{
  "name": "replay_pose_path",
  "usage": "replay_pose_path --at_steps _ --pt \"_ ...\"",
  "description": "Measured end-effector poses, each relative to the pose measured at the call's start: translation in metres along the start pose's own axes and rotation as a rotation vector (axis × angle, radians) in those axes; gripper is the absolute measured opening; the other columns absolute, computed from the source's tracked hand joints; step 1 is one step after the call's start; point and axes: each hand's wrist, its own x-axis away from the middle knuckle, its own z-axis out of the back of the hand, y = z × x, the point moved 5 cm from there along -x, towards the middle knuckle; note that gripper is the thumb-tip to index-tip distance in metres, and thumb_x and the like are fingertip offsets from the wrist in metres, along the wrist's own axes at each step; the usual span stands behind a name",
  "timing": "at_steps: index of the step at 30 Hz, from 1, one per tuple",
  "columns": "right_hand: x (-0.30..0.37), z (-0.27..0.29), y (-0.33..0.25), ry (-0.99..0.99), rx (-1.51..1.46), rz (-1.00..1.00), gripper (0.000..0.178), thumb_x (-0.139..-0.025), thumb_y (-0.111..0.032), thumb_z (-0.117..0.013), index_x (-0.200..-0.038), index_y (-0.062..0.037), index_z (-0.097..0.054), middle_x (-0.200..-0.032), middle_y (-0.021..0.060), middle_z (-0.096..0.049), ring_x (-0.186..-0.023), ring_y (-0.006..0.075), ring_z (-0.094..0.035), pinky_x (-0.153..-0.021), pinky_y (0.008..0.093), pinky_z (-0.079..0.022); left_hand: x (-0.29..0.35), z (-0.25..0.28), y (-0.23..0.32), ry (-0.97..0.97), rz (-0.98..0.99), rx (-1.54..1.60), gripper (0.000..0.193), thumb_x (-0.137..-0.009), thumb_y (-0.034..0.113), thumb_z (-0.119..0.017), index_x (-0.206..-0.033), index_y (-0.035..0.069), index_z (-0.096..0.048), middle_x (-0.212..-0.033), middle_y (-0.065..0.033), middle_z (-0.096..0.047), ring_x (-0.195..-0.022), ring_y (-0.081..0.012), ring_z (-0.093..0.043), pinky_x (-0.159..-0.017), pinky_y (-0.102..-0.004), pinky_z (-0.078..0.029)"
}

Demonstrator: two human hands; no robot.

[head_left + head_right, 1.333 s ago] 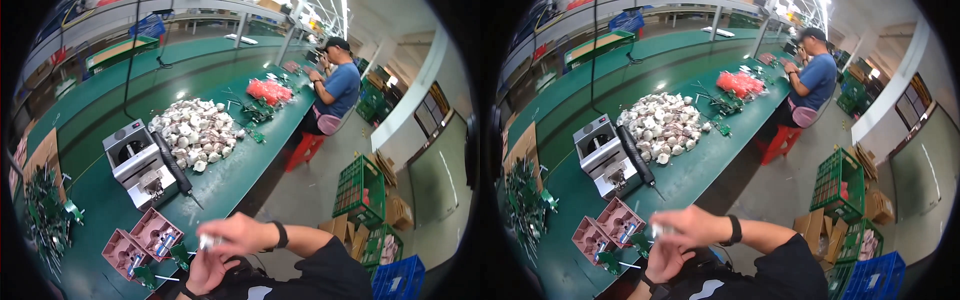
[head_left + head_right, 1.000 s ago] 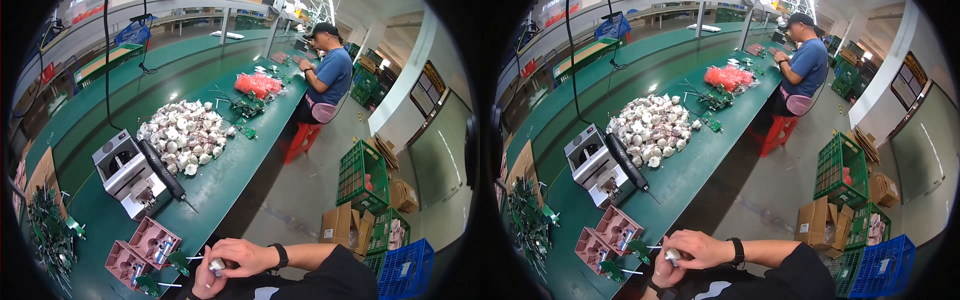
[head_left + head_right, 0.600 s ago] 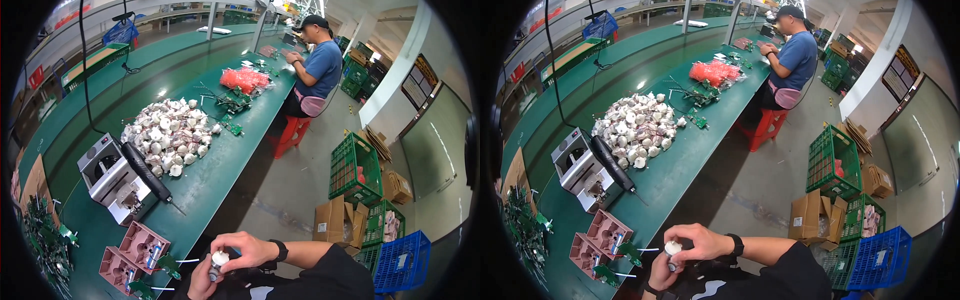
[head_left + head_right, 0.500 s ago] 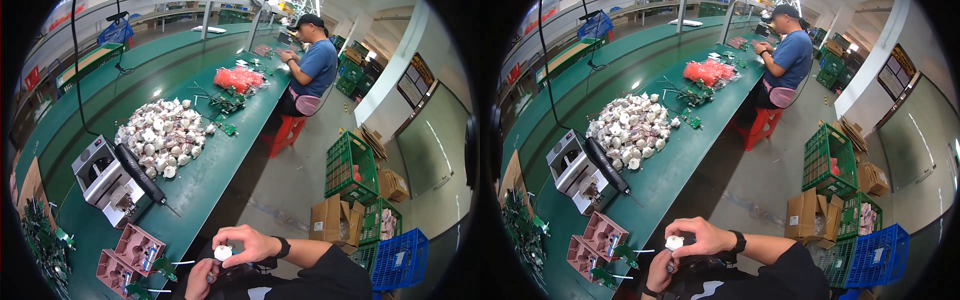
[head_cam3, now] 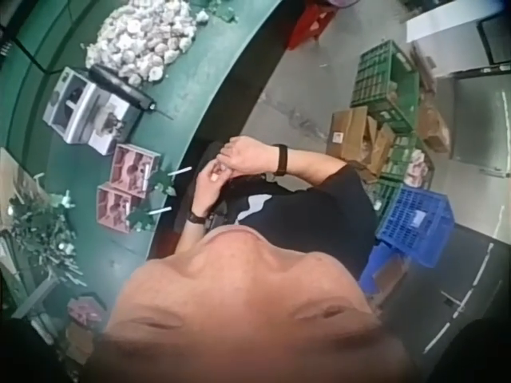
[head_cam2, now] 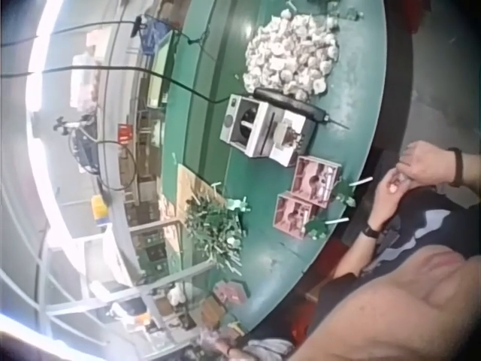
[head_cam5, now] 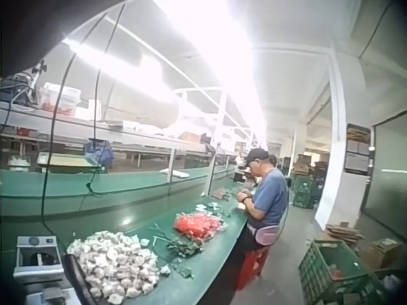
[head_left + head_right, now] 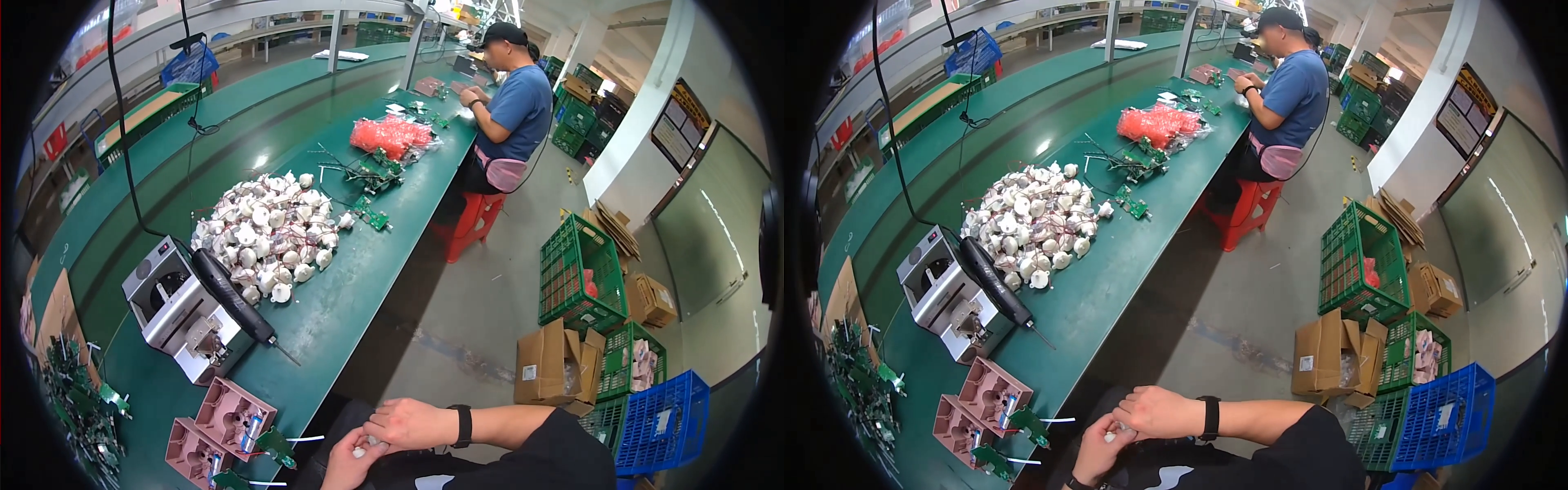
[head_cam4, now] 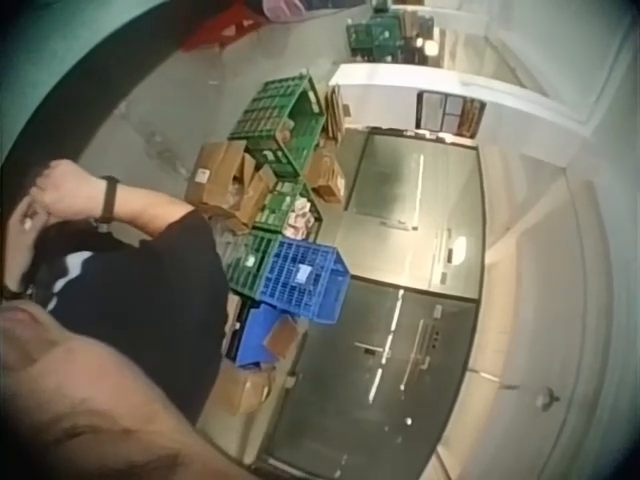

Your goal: Assembling electronic components into plastic housings using an electric screwdriver.

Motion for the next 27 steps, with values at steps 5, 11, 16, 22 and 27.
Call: replay_pose_path --at_steps 5,11,16,22,27 --pt "0.003 0.013 -0.002 -0.014 -0.025 -0.025 0.032 -0.096 -0.034 -0.072 -0.092 -0.0045 -0.061 -0.079 0.0104 -0.066 -0.077 0.0309 -0.068 -0.068 0.0385 -0.053 -0.003 0.000 -0.014 -0.059 0.036 0.061 0.027 -0.108 0.017 -0.058 -0.131 0.002 -0.058 -0.100 -0.0022 -0.067 -0.081 -0.0082 -0.059 -0.071 -0.0225 -0.047" --pt "0.007 0.030 0.002 0.118 -0.249 -0.139 0.025 -0.099 -0.029 -0.070 -0.092 -0.0057 -0.063 -0.079 0.0110 -0.068 -0.073 0.0338 -0.069 -0.059 0.0424 -0.053 0.003 0.002 0.003 -0.096 0.124 0.296 0.031 -0.112 0.026 -0.052 -0.135 0.006 -0.058 -0.093 -0.0008 -0.068 -0.066 -0.0023 -0.047 -0.057 -0.0172 -0.035" --pt "0.009 0.055 0.001 0.253 -0.214 -0.119 0.020 -0.097 -0.026 -0.073 -0.099 -0.0067 -0.069 -0.075 0.0082 -0.068 -0.069 0.0327 -0.068 -0.057 0.0405 -0.054 0.020 0.003 0.013 -0.155 0.051 0.486 0.029 -0.113 0.027 -0.051 -0.132 0.006 -0.059 -0.094 -0.0010 -0.068 -0.066 -0.0026 -0.047 -0.057 -0.0176 -0.035" --pt "-0.001 0.063 -0.028 0.084 -0.144 -0.133 0.025 -0.095 -0.030 -0.075 -0.104 -0.0075 -0.070 -0.091 0.0069 -0.070 -0.080 0.0300 -0.070 -0.064 0.0386 -0.056 0.034 0.005 0.015 -0.190 -0.070 0.282 0.034 -0.114 0.031 -0.047 -0.134 0.005 -0.058 -0.100 -0.0059 -0.069 -0.074 -0.0077 -0.055 -0.065 -0.0206 -0.043" --pt "-0.026 0.060 -0.063 0.078 -0.107 -0.073 0.032 -0.091 -0.031 -0.078 -0.111 -0.0086 -0.069 -0.104 0.0077 -0.066 -0.091 0.0290 -0.069 -0.072 0.0385 -0.057 0.036 0.012 0.001 -0.186 -0.085 0.587 0.024 -0.112 0.018 -0.051 -0.129 0.002 -0.052 -0.103 -0.0065 -0.064 -0.083 -0.0137 -0.062 -0.076 -0.0274 -0.052"
